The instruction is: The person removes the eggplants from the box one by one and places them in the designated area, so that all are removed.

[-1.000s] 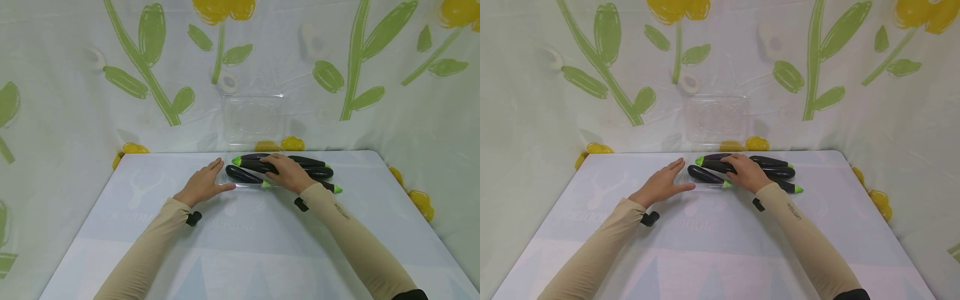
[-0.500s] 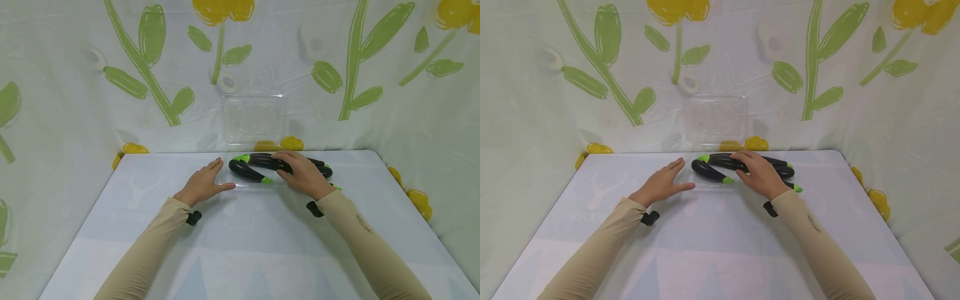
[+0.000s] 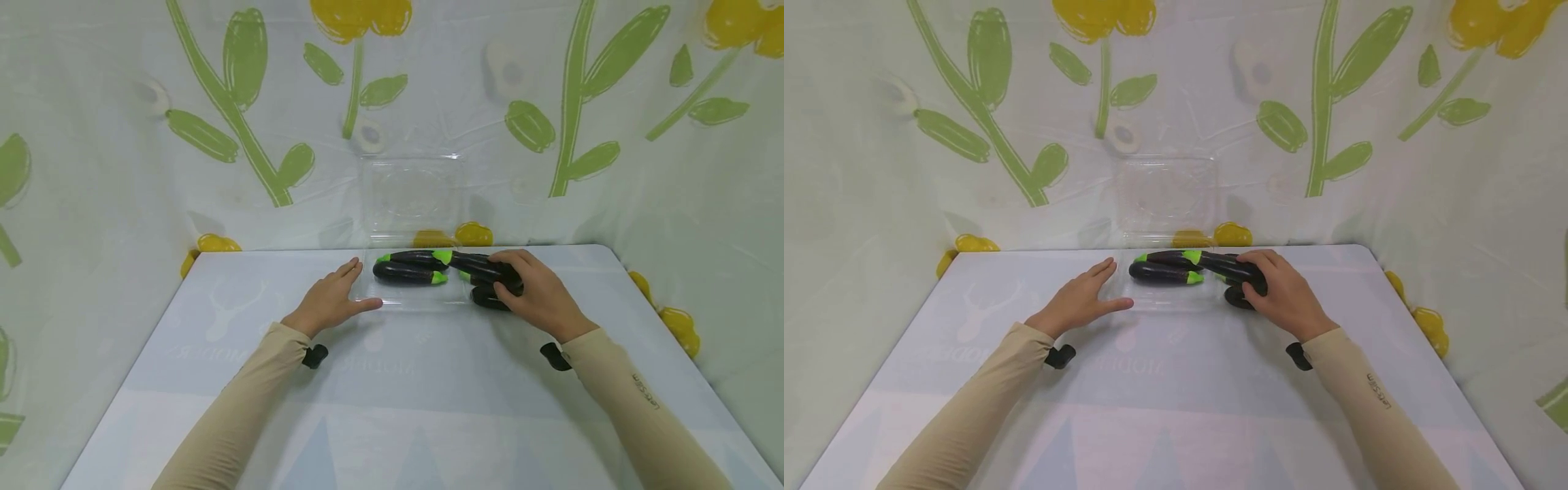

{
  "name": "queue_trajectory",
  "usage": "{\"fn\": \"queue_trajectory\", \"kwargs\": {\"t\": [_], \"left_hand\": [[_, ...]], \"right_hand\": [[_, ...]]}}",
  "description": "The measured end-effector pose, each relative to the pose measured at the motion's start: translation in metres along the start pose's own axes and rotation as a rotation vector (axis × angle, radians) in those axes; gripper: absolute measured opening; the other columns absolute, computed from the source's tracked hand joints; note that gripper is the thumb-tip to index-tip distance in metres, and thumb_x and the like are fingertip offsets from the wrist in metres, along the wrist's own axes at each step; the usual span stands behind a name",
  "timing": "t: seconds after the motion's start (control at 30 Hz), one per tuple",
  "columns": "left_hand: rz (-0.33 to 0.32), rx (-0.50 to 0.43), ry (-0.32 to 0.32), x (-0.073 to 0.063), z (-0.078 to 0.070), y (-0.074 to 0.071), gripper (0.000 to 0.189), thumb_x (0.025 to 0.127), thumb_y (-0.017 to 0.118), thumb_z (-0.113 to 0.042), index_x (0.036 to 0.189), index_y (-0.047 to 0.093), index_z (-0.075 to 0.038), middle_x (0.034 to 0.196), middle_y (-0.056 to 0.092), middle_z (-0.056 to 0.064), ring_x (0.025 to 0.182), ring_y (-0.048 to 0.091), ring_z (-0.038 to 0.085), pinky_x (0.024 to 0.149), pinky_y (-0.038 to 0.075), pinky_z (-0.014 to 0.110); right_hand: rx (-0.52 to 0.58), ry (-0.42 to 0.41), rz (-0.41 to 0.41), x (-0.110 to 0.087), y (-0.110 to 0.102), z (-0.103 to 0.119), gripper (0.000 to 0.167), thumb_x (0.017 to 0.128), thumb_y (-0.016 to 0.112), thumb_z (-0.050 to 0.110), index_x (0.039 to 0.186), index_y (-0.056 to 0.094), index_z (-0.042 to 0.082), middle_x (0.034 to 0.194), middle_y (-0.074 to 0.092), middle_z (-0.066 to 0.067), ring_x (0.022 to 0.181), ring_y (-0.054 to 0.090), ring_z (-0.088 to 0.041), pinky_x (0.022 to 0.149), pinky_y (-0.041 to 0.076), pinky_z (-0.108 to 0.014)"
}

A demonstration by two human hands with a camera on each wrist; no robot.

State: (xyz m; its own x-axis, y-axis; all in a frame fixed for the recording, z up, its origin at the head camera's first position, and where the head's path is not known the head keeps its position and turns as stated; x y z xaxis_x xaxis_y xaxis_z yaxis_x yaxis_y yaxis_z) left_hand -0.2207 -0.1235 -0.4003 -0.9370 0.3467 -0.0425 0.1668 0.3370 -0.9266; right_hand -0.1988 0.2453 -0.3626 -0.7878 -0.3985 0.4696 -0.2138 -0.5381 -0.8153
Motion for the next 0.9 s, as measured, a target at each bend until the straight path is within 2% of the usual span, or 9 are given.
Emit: {"fn": "queue_trajectory", "kwargs": {"t": [0.2,0.53,0.73,0.9], "left_hand": [[-0.004,0.004,0.006,0.001,0.001,0.001,0.103,0.089,0.063,-0.069,0.160,0.028,-0.004,0.168,0.021,0.009,0.149,0.030,0.034,0.117,0.031,0.053],[-0.012,0.005,0.013,0.000,0.002,0.000,0.103,0.088,0.062,-0.070,0.160,0.027,-0.004,0.168,0.021,0.010,0.149,0.030,0.034,0.117,0.032,0.054],[-0.016,0.000,0.014,0.001,0.003,0.001,0.102,0.089,0.063,-0.069,0.160,0.028,-0.004,0.167,0.022,0.009,0.149,0.031,0.034,0.116,0.033,0.053],[-0.017,0.000,0.015,0.001,0.004,0.002,0.104,0.088,0.061,-0.072,0.160,0.028,-0.004,0.168,0.021,0.009,0.149,0.030,0.033,0.117,0.032,0.053]], "right_hand": [[-0.018,0.040,0.005,-0.020,-0.006,-0.014,0.051,0.086,0.075,0.004,0.134,0.057,0.009,0.131,0.058,-0.008,0.117,0.058,-0.028,0.093,0.050,-0.046],[-0.064,0.024,0.032,-0.046,-0.009,-0.034,0.053,0.084,0.080,0.004,0.132,0.060,0.010,0.129,0.059,-0.007,0.119,0.058,-0.027,0.095,0.050,-0.048],[-0.073,0.047,0.072,-0.058,-0.008,-0.039,0.057,0.082,0.081,0.002,0.133,0.059,0.012,0.130,0.058,-0.008,0.119,0.058,-0.030,0.093,0.051,-0.051],[-0.077,0.033,0.097,-0.065,-0.007,-0.039,0.059,0.080,0.082,0.001,0.133,0.058,0.011,0.128,0.058,-0.009,0.115,0.060,-0.030,0.087,0.054,-0.050]]}}
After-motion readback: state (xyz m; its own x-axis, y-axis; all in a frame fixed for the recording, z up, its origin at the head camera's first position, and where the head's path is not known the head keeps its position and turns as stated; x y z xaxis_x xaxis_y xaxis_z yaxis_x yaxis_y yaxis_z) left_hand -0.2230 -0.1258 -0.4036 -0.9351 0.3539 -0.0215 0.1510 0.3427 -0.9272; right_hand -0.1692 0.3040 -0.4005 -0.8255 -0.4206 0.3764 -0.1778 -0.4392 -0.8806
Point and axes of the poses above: each hand's wrist, its own x-axis towards the middle knuckle, its own y-axis out of the palm, z = x × y, the point moved 3 cm from there along x, towards the middle knuckle
